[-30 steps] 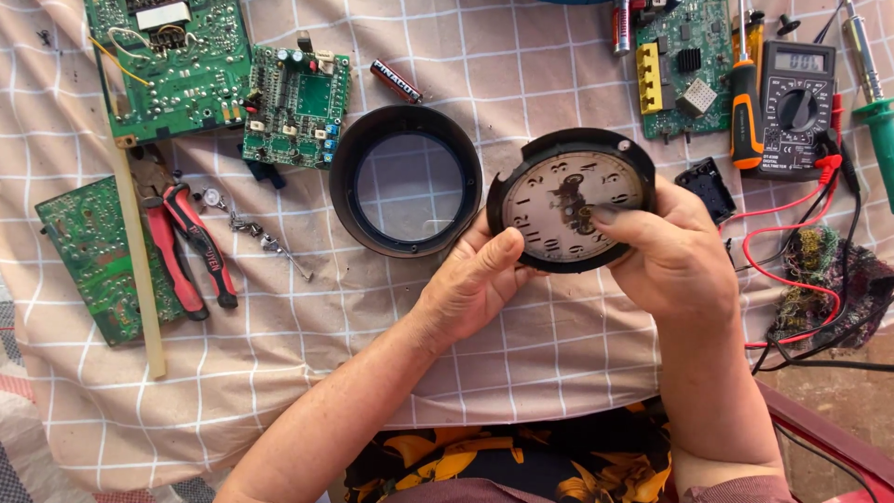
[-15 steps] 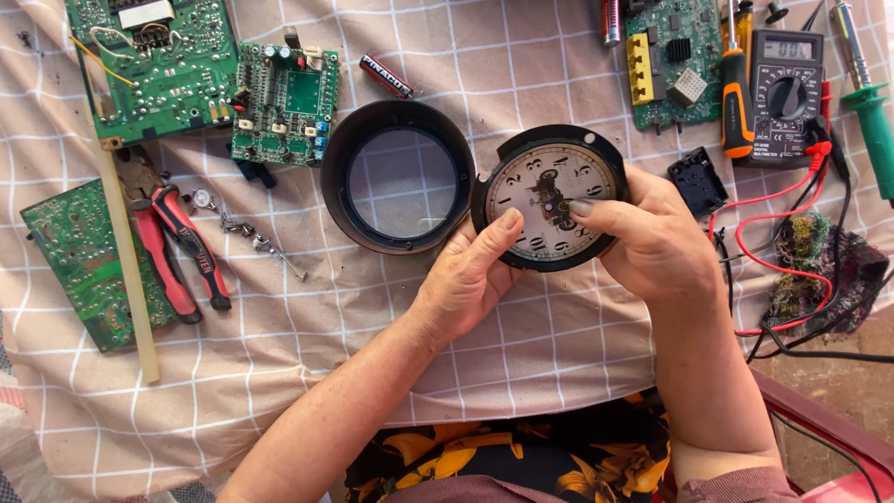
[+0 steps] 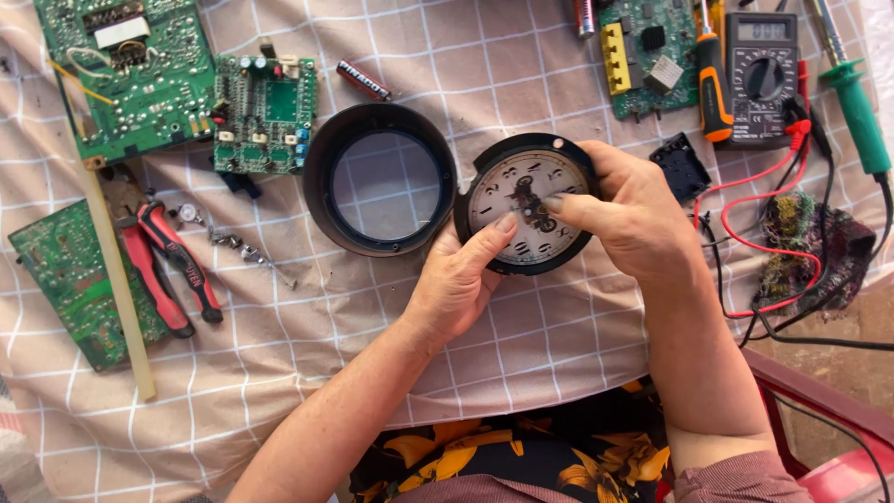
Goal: The person disassembles a round wall clock, removes the face and hands, and then reassembles the mechanism. They use a soldering iron to work on the internal components of the clock's back casing.
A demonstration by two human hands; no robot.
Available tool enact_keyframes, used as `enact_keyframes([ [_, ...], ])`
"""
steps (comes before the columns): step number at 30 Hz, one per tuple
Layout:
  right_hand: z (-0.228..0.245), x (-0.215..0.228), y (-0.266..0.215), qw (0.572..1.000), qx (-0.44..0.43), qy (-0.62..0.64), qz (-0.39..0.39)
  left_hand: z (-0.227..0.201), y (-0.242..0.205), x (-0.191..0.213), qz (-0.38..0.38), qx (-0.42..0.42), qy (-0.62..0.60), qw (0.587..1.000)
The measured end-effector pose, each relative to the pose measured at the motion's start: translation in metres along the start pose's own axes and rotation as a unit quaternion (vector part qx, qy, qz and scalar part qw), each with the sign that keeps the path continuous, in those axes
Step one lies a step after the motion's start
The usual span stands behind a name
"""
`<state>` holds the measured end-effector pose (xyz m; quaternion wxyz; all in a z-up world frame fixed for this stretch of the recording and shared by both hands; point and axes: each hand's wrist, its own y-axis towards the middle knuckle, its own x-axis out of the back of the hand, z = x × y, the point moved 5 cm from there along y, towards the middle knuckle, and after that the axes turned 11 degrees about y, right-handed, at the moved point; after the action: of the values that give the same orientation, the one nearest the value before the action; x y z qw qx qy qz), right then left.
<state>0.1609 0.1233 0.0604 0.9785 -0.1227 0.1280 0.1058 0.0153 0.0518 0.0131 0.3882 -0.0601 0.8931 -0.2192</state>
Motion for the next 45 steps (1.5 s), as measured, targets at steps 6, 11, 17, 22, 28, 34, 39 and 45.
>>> enact_keyframes([
  [6, -0.001, 0.009, 0.005, 0.992, 0.025, -0.120, 0.032, 0.017, 0.004, 0.008, -0.053, -0.001, 0.029, 0.998],
  [11, 0.009, 0.006, 0.009, 0.989, 0.093, -0.114, 0.022, 0.010, 0.002, 0.006, -0.064, -0.017, 0.057, 0.996],
  [17, -0.011, 0.028, 0.026, 0.978, 0.165, 0.000, -0.129, 0.012, -0.009, 0.013, -0.078, -0.048, 0.053, 0.994],
  [22, -0.016, 0.027, 0.032, 0.963, 0.191, -0.114, -0.150, -0.001, -0.045, -0.001, -0.105, -0.053, 0.054, 0.992],
  [28, -0.013, 0.023, 0.026, 0.948, 0.244, -0.185, -0.090, -0.014, -0.094, -0.005, -0.175, 0.076, 0.088, 0.978],
  [34, -0.011, 0.027, 0.029, 0.960, 0.193, -0.175, -0.098, -0.001, -0.039, -0.006, 0.000, 0.038, 0.139, 0.990],
  [39, 0.000, 0.033, 0.026, 0.987, 0.094, 0.012, -0.131, 0.004, 0.000, -0.016, 0.082, 0.076, 0.121, 0.986],
  [45, -0.013, 0.039, 0.035, 0.982, 0.113, -0.042, -0.145, 0.015, 0.023, 0.011, 0.073, 0.030, 0.108, 0.991],
])
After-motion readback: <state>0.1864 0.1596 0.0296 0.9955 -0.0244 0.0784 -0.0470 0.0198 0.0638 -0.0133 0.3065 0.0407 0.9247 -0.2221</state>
